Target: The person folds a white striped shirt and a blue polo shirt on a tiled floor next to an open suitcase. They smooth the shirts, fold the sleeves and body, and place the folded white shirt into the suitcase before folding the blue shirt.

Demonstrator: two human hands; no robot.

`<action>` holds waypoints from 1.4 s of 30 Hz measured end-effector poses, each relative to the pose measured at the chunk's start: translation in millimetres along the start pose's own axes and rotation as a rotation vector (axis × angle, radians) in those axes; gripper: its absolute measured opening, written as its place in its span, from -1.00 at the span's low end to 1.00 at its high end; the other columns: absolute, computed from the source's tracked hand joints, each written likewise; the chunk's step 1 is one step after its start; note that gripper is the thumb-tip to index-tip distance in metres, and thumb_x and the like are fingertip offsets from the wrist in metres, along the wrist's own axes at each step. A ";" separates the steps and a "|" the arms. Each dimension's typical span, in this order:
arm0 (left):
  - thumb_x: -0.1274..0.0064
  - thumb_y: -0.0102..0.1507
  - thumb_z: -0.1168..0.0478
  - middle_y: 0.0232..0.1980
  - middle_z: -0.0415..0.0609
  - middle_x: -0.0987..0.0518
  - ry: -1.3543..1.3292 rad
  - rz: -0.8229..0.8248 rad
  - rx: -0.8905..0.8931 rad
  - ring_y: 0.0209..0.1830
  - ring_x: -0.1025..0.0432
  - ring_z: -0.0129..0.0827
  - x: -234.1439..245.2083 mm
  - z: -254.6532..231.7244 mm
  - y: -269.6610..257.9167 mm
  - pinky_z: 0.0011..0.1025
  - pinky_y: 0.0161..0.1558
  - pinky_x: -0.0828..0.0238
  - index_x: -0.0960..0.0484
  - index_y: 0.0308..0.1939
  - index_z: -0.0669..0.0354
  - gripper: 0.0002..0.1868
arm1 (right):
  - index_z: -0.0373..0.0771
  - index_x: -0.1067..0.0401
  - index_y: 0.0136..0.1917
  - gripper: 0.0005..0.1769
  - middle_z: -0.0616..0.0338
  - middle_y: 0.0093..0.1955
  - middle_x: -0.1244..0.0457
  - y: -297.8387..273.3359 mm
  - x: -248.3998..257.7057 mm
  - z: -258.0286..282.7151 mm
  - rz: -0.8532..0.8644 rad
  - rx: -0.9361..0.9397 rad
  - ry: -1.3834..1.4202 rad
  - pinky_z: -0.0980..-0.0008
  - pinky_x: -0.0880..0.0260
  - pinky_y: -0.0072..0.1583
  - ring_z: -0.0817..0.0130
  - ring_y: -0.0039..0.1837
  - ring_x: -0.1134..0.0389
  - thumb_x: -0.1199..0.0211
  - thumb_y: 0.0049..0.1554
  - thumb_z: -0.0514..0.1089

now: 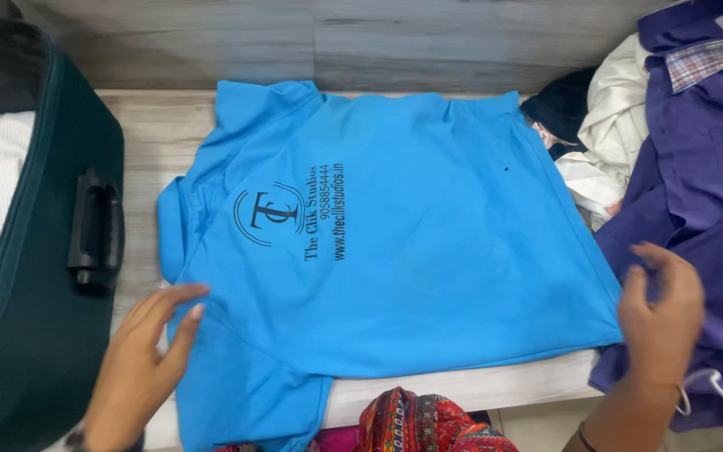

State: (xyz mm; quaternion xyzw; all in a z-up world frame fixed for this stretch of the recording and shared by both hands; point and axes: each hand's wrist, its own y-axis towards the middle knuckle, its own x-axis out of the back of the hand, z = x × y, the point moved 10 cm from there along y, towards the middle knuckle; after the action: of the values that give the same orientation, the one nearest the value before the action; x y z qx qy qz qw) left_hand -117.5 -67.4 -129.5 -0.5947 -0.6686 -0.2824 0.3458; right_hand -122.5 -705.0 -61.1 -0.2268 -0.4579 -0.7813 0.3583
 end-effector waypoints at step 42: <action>-0.24 0.23 -0.17 0.08 0.09 -0.62 0.154 -0.129 0.332 0.18 -0.45 -0.03 -33.9 86.8 349.1 -0.11 0.21 -0.37 -0.63 0.07 0.11 -0.49 | 0.05 -0.56 0.18 -0.69 0.02 0.07 -0.36 238.7 -369.2 -30.8 0.301 0.250 -0.303 0.02 -0.41 0.13 -0.02 0.11 -0.41 -0.29 0.14 -0.07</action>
State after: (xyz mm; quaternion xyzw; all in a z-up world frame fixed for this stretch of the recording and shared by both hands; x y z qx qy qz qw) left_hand 219.1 27.2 -220.4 -0.4621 -0.7143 -0.2346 0.4703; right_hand 296.3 -679.4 -195.8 -0.3611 -0.5605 -0.6134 0.4233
